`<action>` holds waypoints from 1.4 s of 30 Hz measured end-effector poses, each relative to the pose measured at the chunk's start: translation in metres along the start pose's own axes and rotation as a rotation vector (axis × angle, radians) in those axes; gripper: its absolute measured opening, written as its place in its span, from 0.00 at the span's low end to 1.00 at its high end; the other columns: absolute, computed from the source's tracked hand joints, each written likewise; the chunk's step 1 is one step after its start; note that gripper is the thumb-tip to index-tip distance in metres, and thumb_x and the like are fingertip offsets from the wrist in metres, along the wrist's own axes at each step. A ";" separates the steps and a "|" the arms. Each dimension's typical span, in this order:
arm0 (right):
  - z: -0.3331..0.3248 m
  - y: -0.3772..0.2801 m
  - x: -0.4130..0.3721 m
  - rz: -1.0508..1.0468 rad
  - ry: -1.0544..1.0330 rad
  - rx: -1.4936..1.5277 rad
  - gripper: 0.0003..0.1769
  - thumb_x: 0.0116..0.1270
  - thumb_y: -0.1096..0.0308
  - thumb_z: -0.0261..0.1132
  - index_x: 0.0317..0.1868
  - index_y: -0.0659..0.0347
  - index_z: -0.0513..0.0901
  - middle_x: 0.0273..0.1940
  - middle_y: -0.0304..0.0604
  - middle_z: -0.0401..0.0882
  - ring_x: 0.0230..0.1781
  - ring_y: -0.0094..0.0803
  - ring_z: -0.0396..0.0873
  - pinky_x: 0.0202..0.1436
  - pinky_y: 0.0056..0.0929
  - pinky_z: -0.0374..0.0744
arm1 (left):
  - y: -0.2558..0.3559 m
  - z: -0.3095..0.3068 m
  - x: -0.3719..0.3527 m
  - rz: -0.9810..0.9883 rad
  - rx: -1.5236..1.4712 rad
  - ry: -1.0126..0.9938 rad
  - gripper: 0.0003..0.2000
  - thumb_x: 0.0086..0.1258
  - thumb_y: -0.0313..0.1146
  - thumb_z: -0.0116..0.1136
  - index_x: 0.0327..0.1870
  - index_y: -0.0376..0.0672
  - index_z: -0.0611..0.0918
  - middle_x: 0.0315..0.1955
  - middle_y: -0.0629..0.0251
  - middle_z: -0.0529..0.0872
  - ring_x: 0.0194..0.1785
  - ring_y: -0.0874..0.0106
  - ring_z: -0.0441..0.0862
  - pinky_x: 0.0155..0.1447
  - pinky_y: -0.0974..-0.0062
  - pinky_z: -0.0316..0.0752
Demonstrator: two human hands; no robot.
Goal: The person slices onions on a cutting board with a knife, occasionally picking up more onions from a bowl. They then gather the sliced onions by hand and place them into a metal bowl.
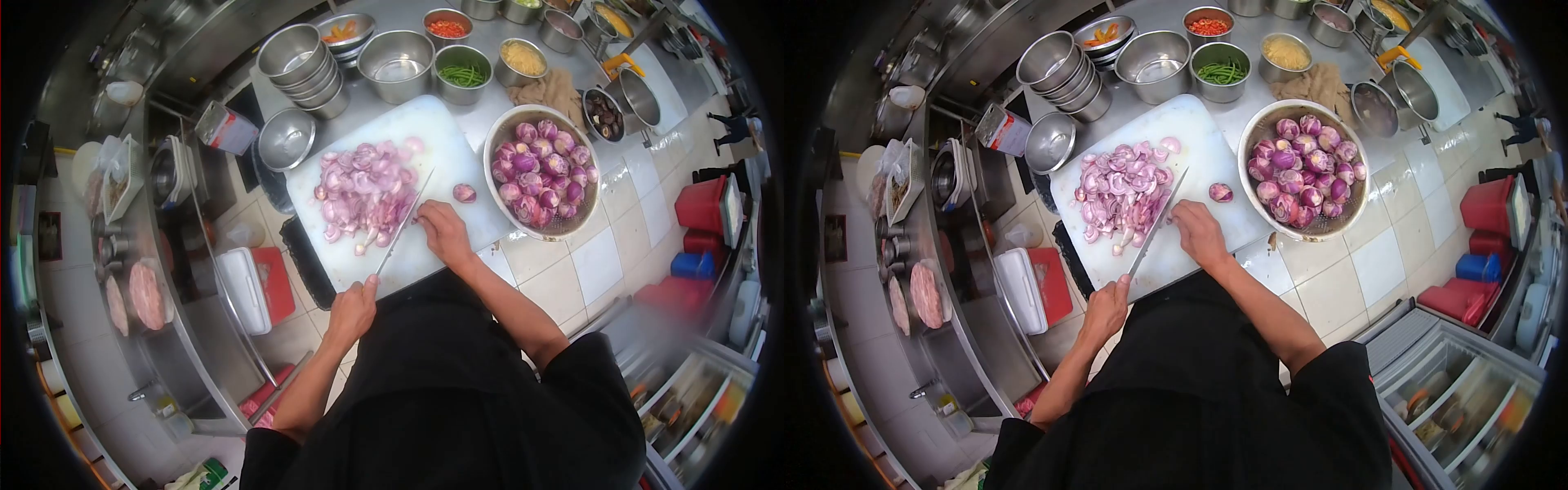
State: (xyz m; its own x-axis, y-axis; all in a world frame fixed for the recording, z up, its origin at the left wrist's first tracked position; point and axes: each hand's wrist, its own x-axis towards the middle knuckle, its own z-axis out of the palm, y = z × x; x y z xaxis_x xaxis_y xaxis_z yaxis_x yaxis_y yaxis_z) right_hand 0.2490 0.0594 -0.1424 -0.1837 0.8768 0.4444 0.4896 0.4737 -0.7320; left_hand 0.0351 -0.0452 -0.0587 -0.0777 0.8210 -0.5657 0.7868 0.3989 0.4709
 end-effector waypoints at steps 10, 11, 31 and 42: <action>0.004 0.000 0.001 0.014 0.017 -0.006 0.12 0.59 0.83 0.66 0.44 0.65 0.82 0.45 0.50 0.83 0.46 0.49 0.81 0.48 0.41 0.80 | -0.014 0.012 0.001 0.020 0.012 0.004 0.33 0.82 0.54 0.35 0.34 0.27 0.81 0.32 0.29 0.82 0.42 0.32 0.79 0.50 0.43 0.72; 0.004 0.000 0.001 0.019 0.020 -0.005 0.12 0.58 0.83 0.66 0.44 0.65 0.82 0.44 0.50 0.83 0.46 0.49 0.81 0.48 0.41 0.80 | -0.010 0.010 0.006 0.036 -0.014 -0.015 0.33 0.82 0.53 0.35 0.36 0.27 0.81 0.33 0.27 0.82 0.44 0.31 0.79 0.52 0.43 0.72; -0.011 -0.003 0.008 0.035 -0.024 -0.033 0.13 0.59 0.83 0.63 0.45 0.65 0.82 0.46 0.51 0.83 0.48 0.50 0.80 0.53 0.43 0.79 | 0.002 -0.005 0.000 -0.027 -0.070 -0.007 0.34 0.81 0.56 0.37 0.38 0.27 0.82 0.34 0.28 0.83 0.46 0.33 0.80 0.55 0.44 0.73; -0.033 -0.022 0.011 0.436 -0.168 -0.158 0.22 0.57 0.78 0.70 0.54 0.67 0.79 0.53 0.58 0.78 0.54 0.57 0.75 0.58 0.46 0.76 | -0.008 0.009 0.003 -0.003 -0.078 0.010 0.34 0.82 0.55 0.37 0.35 0.27 0.82 0.33 0.29 0.83 0.44 0.33 0.80 0.54 0.44 0.72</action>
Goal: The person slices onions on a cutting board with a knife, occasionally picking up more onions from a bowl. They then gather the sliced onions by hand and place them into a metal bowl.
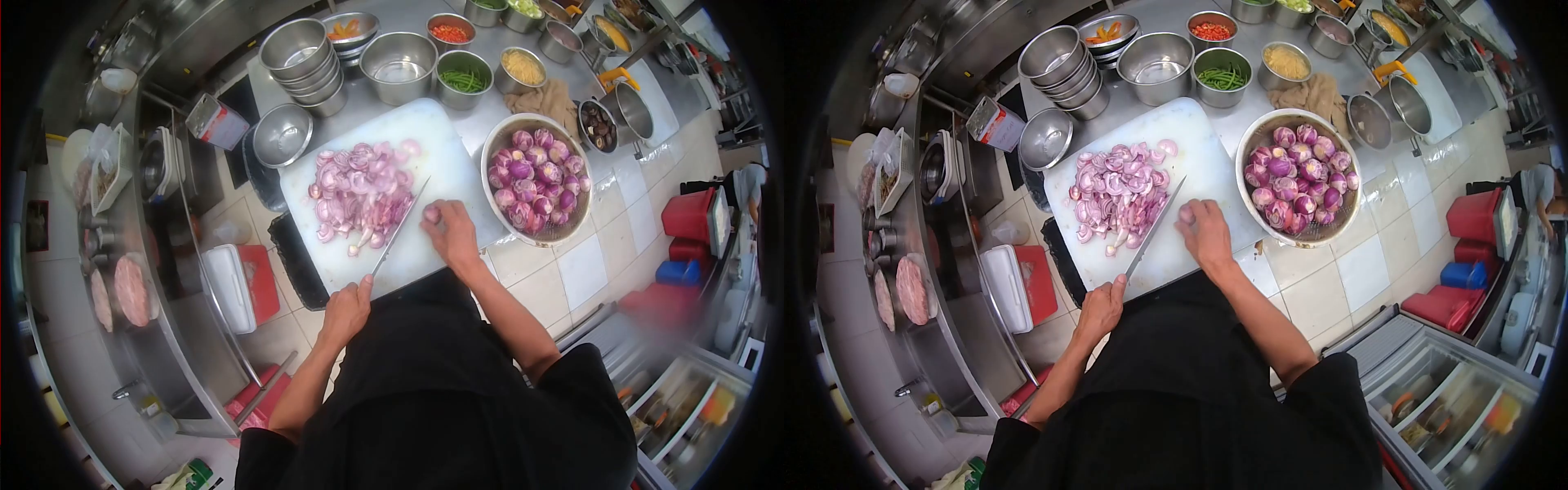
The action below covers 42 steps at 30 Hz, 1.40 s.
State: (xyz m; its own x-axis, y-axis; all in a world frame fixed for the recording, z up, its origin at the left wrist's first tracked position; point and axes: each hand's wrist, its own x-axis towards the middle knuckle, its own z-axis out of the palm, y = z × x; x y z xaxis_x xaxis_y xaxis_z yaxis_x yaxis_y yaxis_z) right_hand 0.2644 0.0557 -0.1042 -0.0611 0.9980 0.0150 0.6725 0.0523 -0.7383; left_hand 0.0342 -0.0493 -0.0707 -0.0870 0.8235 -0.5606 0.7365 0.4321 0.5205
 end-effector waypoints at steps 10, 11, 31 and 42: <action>0.018 0.007 0.000 -0.303 0.112 0.181 0.12 0.59 0.81 0.69 0.44 0.64 0.83 0.43 0.49 0.82 0.46 0.49 0.79 0.52 0.41 0.78 | 0.001 -0.010 -0.026 0.026 0.041 -0.036 0.32 0.82 0.53 0.39 0.32 0.28 0.80 0.30 0.29 0.82 0.39 0.32 0.80 0.48 0.43 0.73; 0.018 0.005 0.001 -0.318 0.123 0.167 0.12 0.59 0.82 0.68 0.43 0.65 0.83 0.41 0.48 0.82 0.45 0.48 0.79 0.51 0.41 0.78 | -0.001 -0.012 -0.029 -0.001 0.070 -0.050 0.31 0.82 0.53 0.39 0.33 0.28 0.80 0.29 0.29 0.82 0.39 0.32 0.80 0.49 0.43 0.74; 0.021 0.011 0.003 -0.325 0.123 0.206 0.11 0.57 0.82 0.68 0.41 0.65 0.81 0.41 0.49 0.81 0.45 0.49 0.78 0.49 0.42 0.78 | 0.001 0.005 -0.004 0.018 0.101 -0.004 0.32 0.82 0.53 0.37 0.35 0.27 0.81 0.31 0.28 0.82 0.41 0.32 0.81 0.50 0.43 0.74; 0.025 0.010 -0.001 -0.314 0.166 0.237 0.10 0.58 0.82 0.68 0.40 0.65 0.81 0.41 0.49 0.81 0.45 0.50 0.79 0.49 0.42 0.78 | 0.002 0.009 -0.004 0.026 0.078 0.005 0.33 0.82 0.54 0.37 0.35 0.26 0.81 0.32 0.26 0.81 0.42 0.31 0.80 0.53 0.42 0.72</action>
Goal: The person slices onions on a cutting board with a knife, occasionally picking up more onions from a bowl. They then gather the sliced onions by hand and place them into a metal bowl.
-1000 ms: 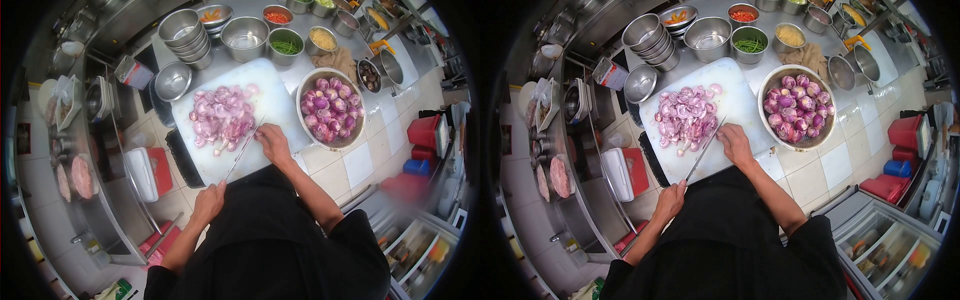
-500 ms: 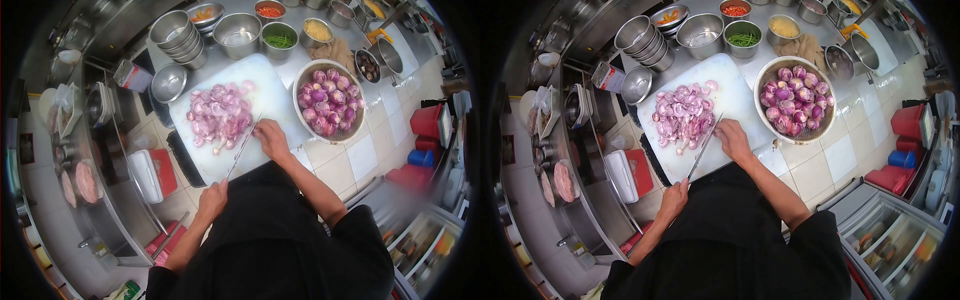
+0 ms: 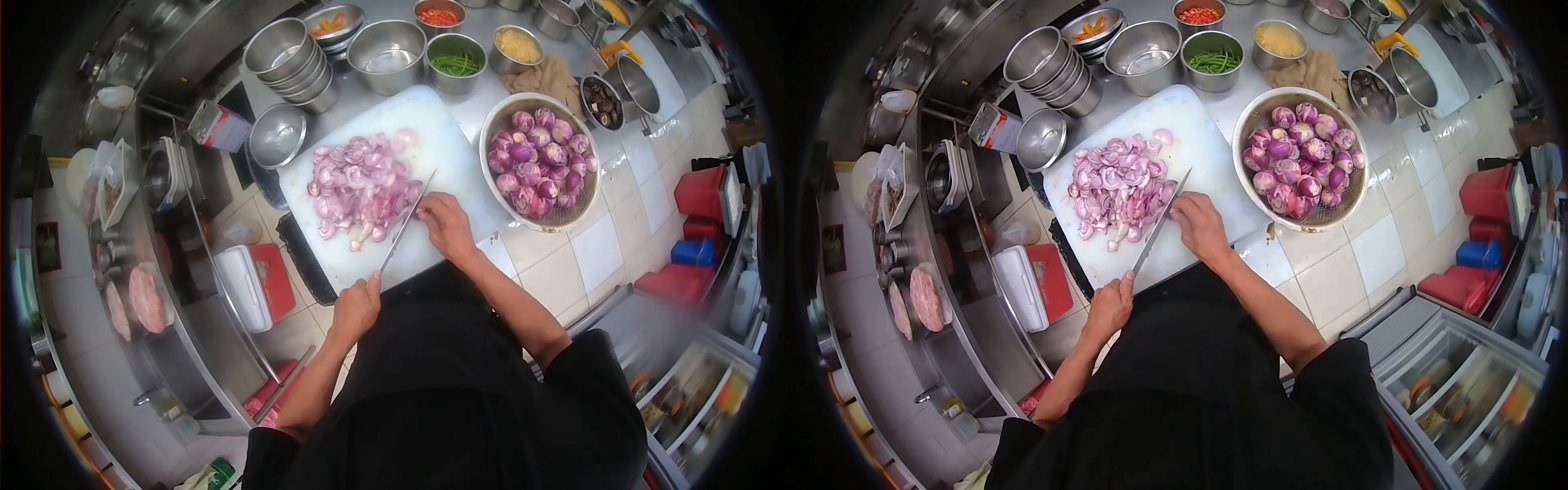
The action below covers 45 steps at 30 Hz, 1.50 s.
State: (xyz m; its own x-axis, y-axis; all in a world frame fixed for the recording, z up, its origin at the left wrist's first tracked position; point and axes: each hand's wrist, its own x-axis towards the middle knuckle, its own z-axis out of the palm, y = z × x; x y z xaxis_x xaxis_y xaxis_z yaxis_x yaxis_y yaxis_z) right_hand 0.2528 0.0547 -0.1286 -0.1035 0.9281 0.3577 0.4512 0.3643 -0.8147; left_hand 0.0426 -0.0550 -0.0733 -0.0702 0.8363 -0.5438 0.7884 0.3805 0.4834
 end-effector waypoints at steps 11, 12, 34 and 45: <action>0.000 0.003 -0.001 -0.002 0.032 -0.017 0.09 0.58 0.82 0.69 0.39 0.64 0.82 0.40 0.46 0.83 0.45 0.46 0.80 0.47 0.40 0.79 | 0.005 -0.002 0.007 0.018 0.046 -0.021 0.33 0.82 0.53 0.36 0.38 0.27 0.82 0.34 0.26 0.82 0.44 0.31 0.79 0.53 0.42 0.72; 0.000 0.002 -0.002 -0.007 0.031 -0.019 0.09 0.58 0.82 0.69 0.39 0.64 0.82 0.40 0.46 0.83 0.45 0.46 0.80 0.47 0.40 0.79 | 0.007 -0.004 0.006 0.020 0.042 -0.018 0.33 0.82 0.53 0.36 0.38 0.27 0.82 0.34 0.26 0.82 0.44 0.31 0.79 0.53 0.42 0.72; 0.000 0.011 -0.005 -0.061 0.088 -0.067 0.09 0.56 0.84 0.65 0.37 0.64 0.83 0.38 0.47 0.84 0.43 0.46 0.83 0.46 0.40 0.81 | -0.005 -0.007 -0.006 0.008 0.055 -0.078 0.32 0.82 0.54 0.37 0.35 0.28 0.81 0.32 0.27 0.82 0.42 0.32 0.80 0.51 0.41 0.72; 0.004 0.014 -0.010 -0.061 0.093 -0.102 0.08 0.57 0.84 0.64 0.36 0.64 0.83 0.39 0.47 0.85 0.43 0.46 0.84 0.45 0.39 0.82 | 0.009 -0.026 -0.013 0.008 0.049 -0.114 0.33 0.82 0.53 0.35 0.35 0.27 0.81 0.33 0.28 0.82 0.44 0.32 0.80 0.52 0.42 0.72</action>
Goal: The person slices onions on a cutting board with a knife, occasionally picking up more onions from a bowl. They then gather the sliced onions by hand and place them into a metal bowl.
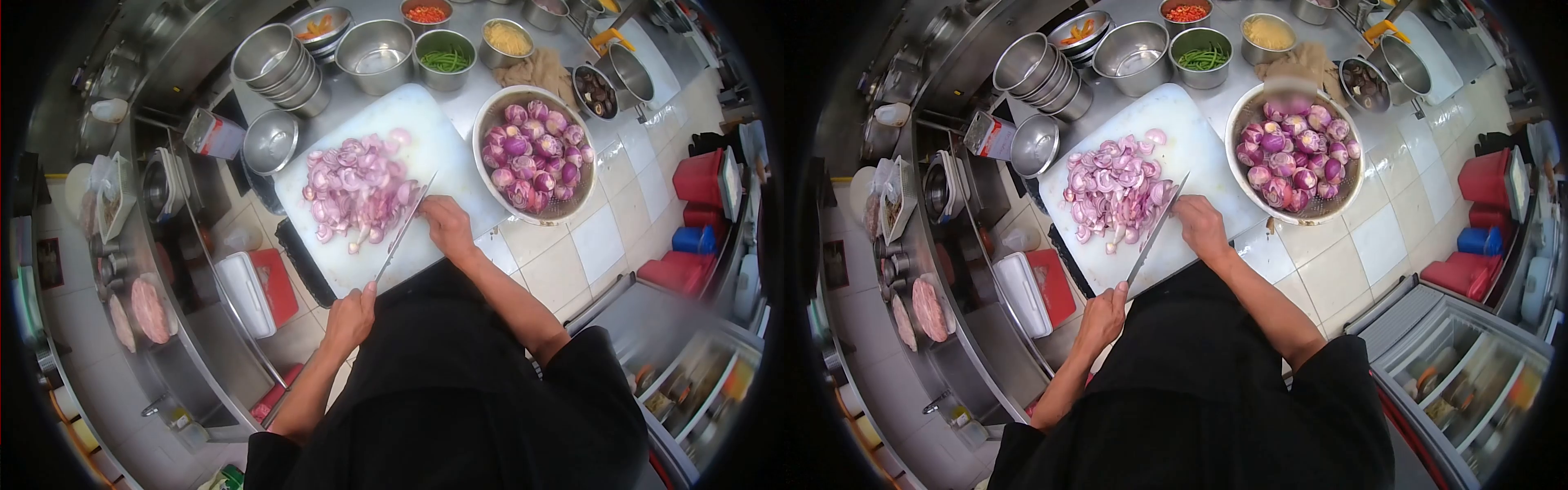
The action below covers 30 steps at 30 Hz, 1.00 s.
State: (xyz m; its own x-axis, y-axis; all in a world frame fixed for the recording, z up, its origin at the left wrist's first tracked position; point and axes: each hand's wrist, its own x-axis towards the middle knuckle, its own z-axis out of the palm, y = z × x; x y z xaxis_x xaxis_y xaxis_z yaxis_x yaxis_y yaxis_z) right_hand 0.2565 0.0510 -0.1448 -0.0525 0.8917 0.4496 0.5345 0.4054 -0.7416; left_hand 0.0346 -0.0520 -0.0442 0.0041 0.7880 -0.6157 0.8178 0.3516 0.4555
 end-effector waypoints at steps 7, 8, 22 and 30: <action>0.001 0.001 -0.004 0.000 -0.009 -0.017 0.10 0.56 0.85 0.64 0.37 0.64 0.84 0.40 0.47 0.85 0.44 0.46 0.83 0.46 0.39 0.82 | -0.006 0.015 0.025 0.019 0.002 0.034 0.34 0.82 0.55 0.36 0.36 0.27 0.81 0.34 0.27 0.82 0.45 0.33 0.80 0.54 0.43 0.72; 0.002 0.003 0.000 -0.004 -0.012 -0.011 0.10 0.56 0.85 0.65 0.37 0.64 0.83 0.40 0.47 0.85 0.44 0.46 0.83 0.46 0.39 0.82 | 0.000 0.007 0.024 0.001 0.021 0.037 0.34 0.81 0.56 0.37 0.36 0.27 0.81 0.33 0.27 0.82 0.45 0.33 0.80 0.54 0.43 0.73; 0.030 -0.099 0.050 -0.467 -0.309 0.007 0.23 0.71 0.52 0.61 0.60 0.56 0.81 0.63 0.47 0.76 0.68 0.50 0.67 0.73 0.61 0.59 | 0.004 -0.087 -0.007 0.064 0.304 0.493 0.28 0.71 0.58 0.59 0.32 0.34 0.79 0.21 0.43 0.84 0.30 0.44 0.84 0.37 0.50 0.75; 0.051 -0.034 0.065 -0.312 -0.499 -0.237 0.27 0.75 0.47 0.55 0.63 0.57 0.80 0.73 0.44 0.66 0.77 0.52 0.56 0.79 0.63 0.48 | -0.010 -0.108 -0.051 0.012 0.344 0.561 0.25 0.67 0.53 0.67 0.32 0.32 0.81 0.22 0.45 0.84 0.27 0.47 0.84 0.35 0.56 0.77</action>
State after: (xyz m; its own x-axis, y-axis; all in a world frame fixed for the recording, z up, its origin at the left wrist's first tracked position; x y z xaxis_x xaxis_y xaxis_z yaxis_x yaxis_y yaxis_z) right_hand 0.1924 0.1056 -0.1160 -0.5923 0.7486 0.2979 0.6000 0.6566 -0.4570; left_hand -0.0360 -0.0409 0.0519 -0.2105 0.9675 -0.1404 0.9572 0.2331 0.1716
